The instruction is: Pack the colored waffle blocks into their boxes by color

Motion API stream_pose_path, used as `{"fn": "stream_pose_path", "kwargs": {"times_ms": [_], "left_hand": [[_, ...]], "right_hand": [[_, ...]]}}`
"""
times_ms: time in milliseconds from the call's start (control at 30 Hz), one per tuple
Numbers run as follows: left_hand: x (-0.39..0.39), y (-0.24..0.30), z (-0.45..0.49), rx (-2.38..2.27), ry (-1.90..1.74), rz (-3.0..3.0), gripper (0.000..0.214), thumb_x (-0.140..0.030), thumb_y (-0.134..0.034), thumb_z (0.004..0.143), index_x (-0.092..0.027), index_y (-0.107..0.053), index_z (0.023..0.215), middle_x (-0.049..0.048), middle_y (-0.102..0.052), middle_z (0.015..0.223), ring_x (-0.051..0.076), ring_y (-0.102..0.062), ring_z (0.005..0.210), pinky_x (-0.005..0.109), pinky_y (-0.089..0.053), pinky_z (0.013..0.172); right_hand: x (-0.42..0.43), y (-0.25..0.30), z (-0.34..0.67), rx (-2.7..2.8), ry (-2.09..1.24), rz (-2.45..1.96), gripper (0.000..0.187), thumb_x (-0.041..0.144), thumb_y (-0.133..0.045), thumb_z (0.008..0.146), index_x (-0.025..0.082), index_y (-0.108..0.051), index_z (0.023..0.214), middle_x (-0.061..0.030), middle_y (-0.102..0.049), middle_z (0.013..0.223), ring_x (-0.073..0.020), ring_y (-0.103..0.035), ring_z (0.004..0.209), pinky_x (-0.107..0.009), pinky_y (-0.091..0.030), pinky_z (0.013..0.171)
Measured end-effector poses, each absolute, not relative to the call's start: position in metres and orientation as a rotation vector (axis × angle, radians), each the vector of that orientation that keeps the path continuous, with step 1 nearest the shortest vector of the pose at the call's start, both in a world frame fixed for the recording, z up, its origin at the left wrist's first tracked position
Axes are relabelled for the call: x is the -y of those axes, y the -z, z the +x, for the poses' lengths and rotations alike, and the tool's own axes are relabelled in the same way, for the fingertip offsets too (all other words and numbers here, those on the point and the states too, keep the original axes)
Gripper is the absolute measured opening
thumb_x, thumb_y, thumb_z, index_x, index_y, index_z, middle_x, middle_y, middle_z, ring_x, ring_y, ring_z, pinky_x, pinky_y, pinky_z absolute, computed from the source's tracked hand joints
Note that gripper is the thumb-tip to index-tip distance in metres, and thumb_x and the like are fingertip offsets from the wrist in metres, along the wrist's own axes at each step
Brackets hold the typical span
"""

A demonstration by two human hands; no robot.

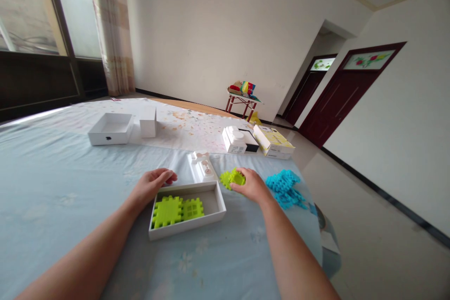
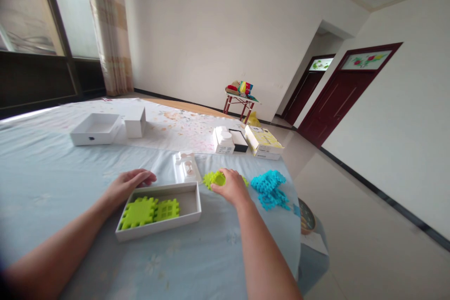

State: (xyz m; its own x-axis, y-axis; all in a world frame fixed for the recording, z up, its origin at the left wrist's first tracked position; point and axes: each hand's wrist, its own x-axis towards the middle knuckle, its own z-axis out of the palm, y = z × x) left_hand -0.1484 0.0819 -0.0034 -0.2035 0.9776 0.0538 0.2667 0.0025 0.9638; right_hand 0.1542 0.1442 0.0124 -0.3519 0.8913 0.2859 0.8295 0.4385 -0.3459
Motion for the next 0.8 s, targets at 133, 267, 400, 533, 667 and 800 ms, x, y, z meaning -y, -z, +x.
{"fn": "stream_pose_path", "kwargs": {"times_ms": [133, 267, 400, 533, 667, 800], "left_hand": [[-0.082, 0.003, -0.149, -1.560, -1.240, 1.330, 0.036, -0.051, -0.052, 0.066, -0.019, -0.067, 0.063, 0.0010, -0.066, 0.060, 0.016, -0.056, 0.059, 0.023, -0.044, 0.056], [-0.081, 0.003, -0.149, -1.536, -1.262, 1.351, 0.035, -0.050, -0.052, 0.067, -0.019, -0.067, 0.063, 0.0014, -0.066, 0.060, 0.016, -0.056, 0.058, 0.024, -0.043, 0.056], [-0.081, 0.004, -0.148, -1.520, -1.282, 1.351, 0.035, -0.049, -0.051, 0.068, -0.018, -0.067, 0.064, 0.0023, -0.067, 0.064, 0.016, -0.056, 0.060, 0.024, -0.044, 0.059], [-0.082, 0.007, -0.148, -1.509, -1.290, 1.363, 0.035, -0.048, -0.050, 0.069, -0.017, -0.066, 0.064, 0.0028, -0.067, 0.065, 0.015, -0.056, 0.061, 0.024, -0.044, 0.059], [-0.083, 0.009, -0.150, -1.507, -1.290, 1.384, 0.034, -0.047, -0.050, 0.069, -0.018, -0.066, 0.063, 0.0022, -0.066, 0.062, 0.016, -0.056, 0.060, 0.024, -0.044, 0.057], [-0.083, 0.008, -0.150, -1.502, -1.292, 1.393, 0.034, -0.046, -0.049, 0.069, -0.018, -0.066, 0.063, 0.0021, -0.066, 0.062, 0.016, -0.056, 0.060, 0.024, -0.044, 0.058]], "right_hand": [[-0.135, -0.019, 0.154, 2.302, -0.220, -1.388, 0.053, 0.039, -0.066, 0.064, 0.015, -0.058, 0.110, -0.0105, -0.061, 0.104, -0.0230, -0.055, 0.096, -0.034, -0.041, 0.087], [-0.121, -0.036, 0.144, 2.231, -0.314, -1.181, 0.056, 0.037, -0.066, 0.066, 0.017, -0.053, 0.117, -0.0085, -0.058, 0.109, -0.0208, -0.053, 0.101, -0.033, -0.039, 0.090], [-0.101, -0.056, 0.117, 2.385, -0.487, -0.928, 0.061, 0.034, -0.068, 0.065, 0.023, -0.047, 0.122, -0.0051, -0.056, 0.112, -0.0192, -0.051, 0.103, -0.034, -0.038, 0.091], [-0.091, -0.060, 0.090, 2.617, -0.559, -0.698, 0.064, 0.031, -0.071, 0.062, 0.023, -0.049, 0.121, -0.0042, -0.056, 0.115, -0.0189, -0.046, 0.109, -0.032, -0.033, 0.096], [-0.095, -0.056, 0.077, 2.741, -0.627, -0.664, 0.065, 0.032, -0.072, 0.060, 0.023, -0.051, 0.121, -0.0045, -0.057, 0.112, -0.0194, -0.047, 0.109, -0.031, -0.034, 0.095], [-0.100, -0.056, 0.074, 2.778, -0.790, -0.668, 0.067, 0.038, -0.073, 0.059, 0.023, -0.051, 0.121, -0.0045, -0.057, 0.111, -0.0179, -0.052, 0.098, -0.027, -0.041, 0.085]]}}
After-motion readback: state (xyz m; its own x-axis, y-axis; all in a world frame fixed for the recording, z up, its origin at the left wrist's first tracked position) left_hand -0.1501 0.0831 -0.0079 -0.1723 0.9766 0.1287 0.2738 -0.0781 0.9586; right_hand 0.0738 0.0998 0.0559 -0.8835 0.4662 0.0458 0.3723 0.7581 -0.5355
